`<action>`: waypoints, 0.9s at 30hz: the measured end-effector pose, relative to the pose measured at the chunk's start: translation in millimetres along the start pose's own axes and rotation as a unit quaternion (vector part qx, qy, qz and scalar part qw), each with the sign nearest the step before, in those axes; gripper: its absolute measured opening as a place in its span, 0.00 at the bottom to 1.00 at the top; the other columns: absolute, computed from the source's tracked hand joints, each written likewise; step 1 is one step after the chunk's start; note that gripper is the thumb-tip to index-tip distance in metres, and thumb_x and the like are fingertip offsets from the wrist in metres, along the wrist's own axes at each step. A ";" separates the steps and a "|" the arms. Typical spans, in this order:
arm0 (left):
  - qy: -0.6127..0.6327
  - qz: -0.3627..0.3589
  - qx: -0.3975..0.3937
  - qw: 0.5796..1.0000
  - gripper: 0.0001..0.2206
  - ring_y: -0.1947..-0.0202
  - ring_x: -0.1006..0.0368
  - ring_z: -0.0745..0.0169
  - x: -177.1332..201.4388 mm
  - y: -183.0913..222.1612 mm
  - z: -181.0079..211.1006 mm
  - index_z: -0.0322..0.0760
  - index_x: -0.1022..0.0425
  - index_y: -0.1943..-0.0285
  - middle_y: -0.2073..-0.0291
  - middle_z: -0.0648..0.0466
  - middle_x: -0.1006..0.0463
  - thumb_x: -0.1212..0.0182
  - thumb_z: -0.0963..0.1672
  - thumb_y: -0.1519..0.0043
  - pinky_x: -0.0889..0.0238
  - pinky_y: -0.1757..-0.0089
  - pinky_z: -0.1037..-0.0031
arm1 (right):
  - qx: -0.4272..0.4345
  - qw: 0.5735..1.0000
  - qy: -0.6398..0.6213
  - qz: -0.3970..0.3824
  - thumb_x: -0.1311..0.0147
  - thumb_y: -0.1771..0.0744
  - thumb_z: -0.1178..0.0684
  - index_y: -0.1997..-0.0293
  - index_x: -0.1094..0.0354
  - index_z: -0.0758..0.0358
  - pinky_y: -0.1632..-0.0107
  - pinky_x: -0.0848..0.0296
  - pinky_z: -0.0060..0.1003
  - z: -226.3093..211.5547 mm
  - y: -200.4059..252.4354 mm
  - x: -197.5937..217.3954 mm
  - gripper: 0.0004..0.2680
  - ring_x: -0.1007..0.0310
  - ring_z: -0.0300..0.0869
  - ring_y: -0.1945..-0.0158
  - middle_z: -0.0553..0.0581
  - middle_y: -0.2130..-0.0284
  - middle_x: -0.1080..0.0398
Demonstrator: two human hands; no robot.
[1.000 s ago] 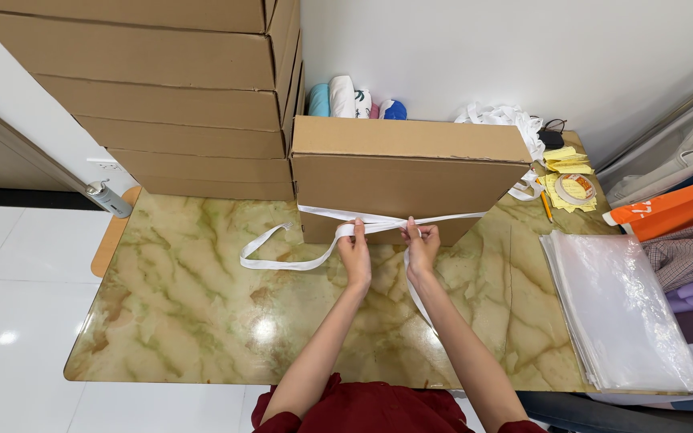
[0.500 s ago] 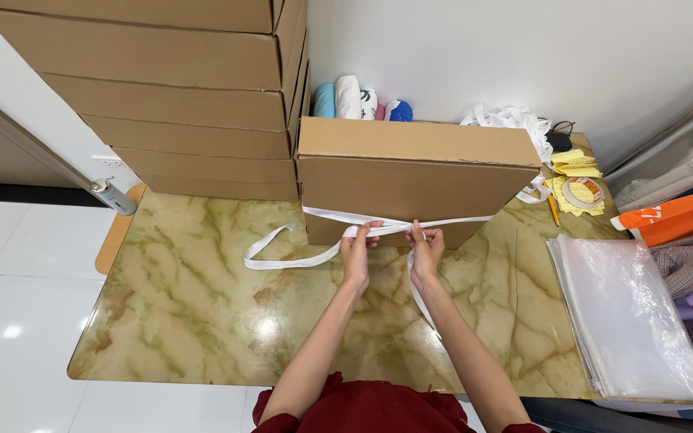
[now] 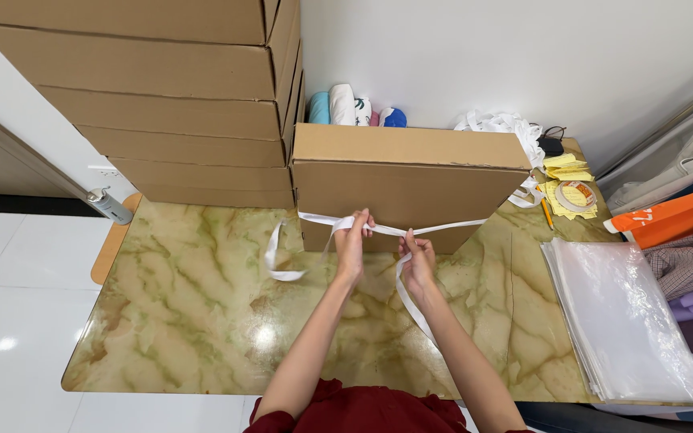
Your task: The person wraps a white ribbon around a cardboard box, ties it into a bow, and then writes on a yellow sticky note with a pencil before placing the note on the box.
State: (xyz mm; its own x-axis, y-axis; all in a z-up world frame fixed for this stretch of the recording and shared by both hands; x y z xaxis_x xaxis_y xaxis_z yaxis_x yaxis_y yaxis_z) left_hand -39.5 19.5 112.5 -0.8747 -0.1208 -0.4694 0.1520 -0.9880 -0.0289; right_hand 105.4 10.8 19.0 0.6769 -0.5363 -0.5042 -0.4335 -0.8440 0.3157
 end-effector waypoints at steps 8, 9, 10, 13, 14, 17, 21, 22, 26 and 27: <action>-0.144 -0.076 -0.101 0.981 0.21 0.71 0.32 0.71 -16.4 -2.3 66.3 0.41 0.25 0.78 0.76 0.56 0.23 0.44 0.50 0.31 0.40 0.60 0.81 | -0.084 0.994 -0.018 -0.061 0.36 0.34 0.44 0.62 0.35 0.50 0.71 0.39 0.15 38.3 -28.4 27.0 0.10 0.36 0.26 0.71 0.42 0.70 0.31; -0.183 -0.103 -0.118 0.971 0.22 0.69 0.31 0.71 -19.5 -4.1 71.8 0.41 0.23 0.76 0.74 0.57 0.22 0.46 0.52 0.30 0.39 0.58 0.80 | -0.086 0.994 -0.001 -0.073 0.36 0.34 0.44 0.62 0.34 0.49 0.71 0.39 0.14 39.8 -28.6 28.1 0.09 0.36 0.25 0.72 0.41 0.71 0.32; -0.182 -0.102 -0.118 0.971 0.22 0.69 0.31 0.71 -23.0 -4.2 81.9 0.41 0.23 0.76 0.74 0.57 0.22 0.46 0.52 0.30 0.39 0.58 0.80 | -0.086 0.994 -0.001 -0.073 0.36 0.34 0.44 0.62 0.34 0.49 0.71 0.39 0.14 42.6 -31.0 30.2 0.09 0.36 0.25 0.72 0.41 0.71 0.32; -0.246 -0.159 -0.174 0.940 0.22 0.65 0.30 0.66 -32.7 -6.1 105.1 0.45 0.20 0.71 0.72 0.58 0.20 0.53 0.51 0.27 0.37 0.53 0.76 | -0.086 0.991 0.035 -0.094 0.37 0.33 0.49 0.59 0.32 0.50 0.68 0.35 0.16 47.3 -31.7 32.1 0.06 0.35 0.26 0.70 0.40 0.69 0.32; -0.264 -0.174 -0.167 0.934 0.22 0.63 0.30 0.65 -34.8 -8.8 107.8 0.45 0.19 0.69 0.71 0.58 0.19 0.55 0.52 0.27 0.37 0.52 0.74 | -0.090 0.989 0.056 -0.103 0.36 0.34 0.50 0.58 0.30 0.51 0.68 0.34 0.18 45.5 -28.0 29.3 0.06 0.33 0.27 0.70 0.41 0.69 0.32; -0.304 -0.196 -0.141 0.922 0.22 0.60 0.30 0.63 -41.5 -10.8 118.4 0.47 0.19 0.65 0.70 0.59 0.18 0.57 0.53 0.27 0.37 0.51 0.73 | -0.091 0.985 0.087 -0.118 0.34 0.35 0.52 0.55 0.28 0.54 0.67 0.31 0.21 48.9 -33.2 27.7 0.08 0.30 0.29 0.69 0.42 0.68 0.31; -0.357 -0.236 -0.045 0.903 0.23 0.56 0.28 0.54 -48.4 -9.4 133.6 0.53 0.18 0.58 0.66 0.58 0.16 0.63 0.56 0.28 0.37 0.50 0.66 | -0.068 0.980 0.132 -0.130 0.31 0.36 0.52 0.53 0.26 0.56 0.61 0.27 0.26 53.1 -48.3 33.1 0.11 0.24 0.36 0.62 0.48 0.63 0.29; -0.357 -0.236 -0.046 0.903 0.23 0.56 0.28 0.54 -49.1 -7.9 135.8 0.53 0.18 0.58 0.66 0.58 0.16 0.63 0.56 0.28 0.37 0.50 0.66 | -0.068 0.980 0.132 -0.130 0.31 0.36 0.52 0.53 0.26 0.56 0.61 0.27 0.26 49.2 -44.5 31.2 0.11 0.24 0.36 0.62 0.48 0.63 0.29; -0.339 -0.263 -0.024 0.903 0.25 0.50 0.28 0.47 -52.8 -9.2 133.4 0.53 0.17 0.57 0.60 0.48 0.20 0.65 0.57 0.28 0.40 0.45 0.64 | -0.045 0.983 0.134 -0.116 0.32 0.36 0.55 0.56 0.32 0.59 0.58 0.22 0.30 45.6 -47.4 30.2 0.11 0.22 0.41 0.62 0.51 0.64 0.31; -0.326 -0.262 -0.039 0.908 0.25 0.51 0.28 0.53 -53.3 -10.6 130.4 0.52 0.18 0.57 0.61 0.52 0.21 0.64 0.58 0.28 0.40 0.46 0.68 | -0.038 0.986 0.120 -0.106 0.32 0.36 0.56 0.57 0.35 0.59 0.58 0.20 0.32 48.3 -51.7 32.2 0.11 0.22 0.41 0.63 0.52 0.64 0.32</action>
State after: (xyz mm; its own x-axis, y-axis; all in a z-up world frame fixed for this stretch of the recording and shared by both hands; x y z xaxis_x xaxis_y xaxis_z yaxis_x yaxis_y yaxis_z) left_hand -54.5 23.8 252.9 -0.9187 0.3080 0.2472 -0.3543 -0.9193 -0.1712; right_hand 120.9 37.4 -52.4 0.8728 -0.3264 -0.3629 -0.2281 -0.9301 0.2879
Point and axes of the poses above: each hand's wrist, its own y-axis away from the middle knuckle, its own x-axis out of the back of the hand, z = x × y, the point moved 1 cm from there along -y, towards the middle knuckle
